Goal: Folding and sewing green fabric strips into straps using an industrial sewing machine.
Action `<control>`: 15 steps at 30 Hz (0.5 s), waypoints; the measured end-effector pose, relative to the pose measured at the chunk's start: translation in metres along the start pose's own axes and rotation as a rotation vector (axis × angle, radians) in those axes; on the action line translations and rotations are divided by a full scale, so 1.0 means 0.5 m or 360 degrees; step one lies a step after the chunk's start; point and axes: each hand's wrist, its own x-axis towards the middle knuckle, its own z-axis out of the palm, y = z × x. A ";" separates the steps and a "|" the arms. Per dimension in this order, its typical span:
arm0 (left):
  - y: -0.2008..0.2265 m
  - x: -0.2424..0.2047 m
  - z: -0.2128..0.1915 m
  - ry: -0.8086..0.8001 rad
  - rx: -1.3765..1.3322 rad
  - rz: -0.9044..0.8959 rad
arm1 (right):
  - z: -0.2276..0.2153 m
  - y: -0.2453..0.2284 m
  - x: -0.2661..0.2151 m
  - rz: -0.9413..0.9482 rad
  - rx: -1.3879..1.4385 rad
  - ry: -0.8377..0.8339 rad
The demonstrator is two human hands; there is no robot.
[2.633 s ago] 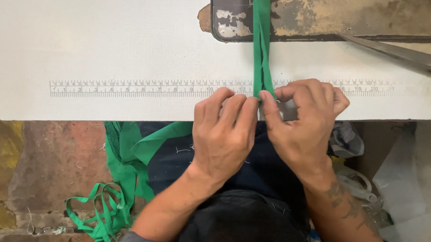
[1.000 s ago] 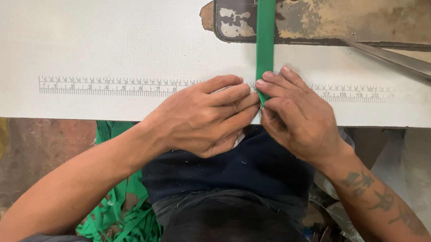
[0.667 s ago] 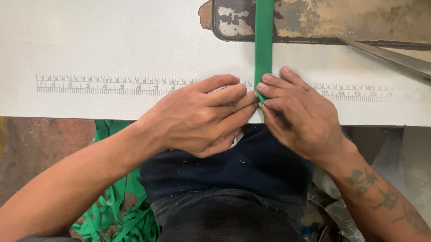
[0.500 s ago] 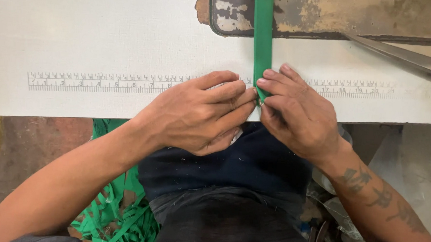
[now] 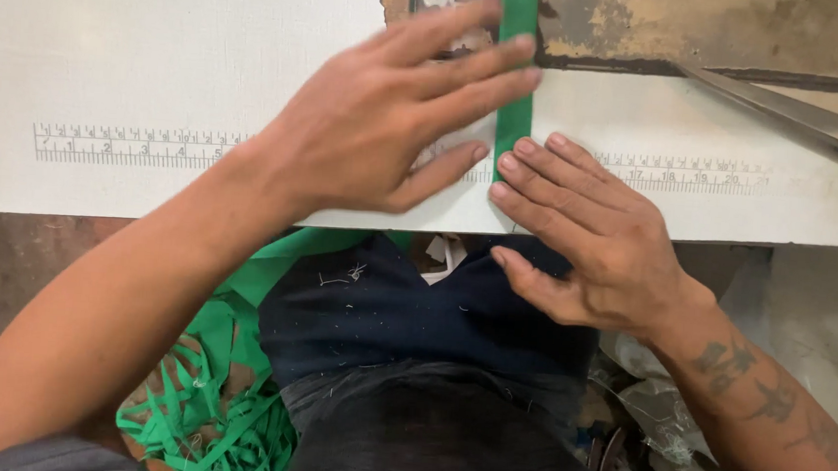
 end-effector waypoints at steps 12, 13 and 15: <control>-0.040 0.003 0.003 -0.0464 -0.0219 -0.0172 | -0.019 0.002 0.036 0.0064 -0.0153 -0.0070; -0.050 0.005 0.003 -0.0401 -0.0199 -0.0137 | -0.020 0.008 0.042 0.0060 -0.0170 -0.0064; -0.074 0.013 0.000 -0.0319 -0.0170 -0.0100 | -0.024 0.027 0.060 0.0044 -0.0203 -0.0064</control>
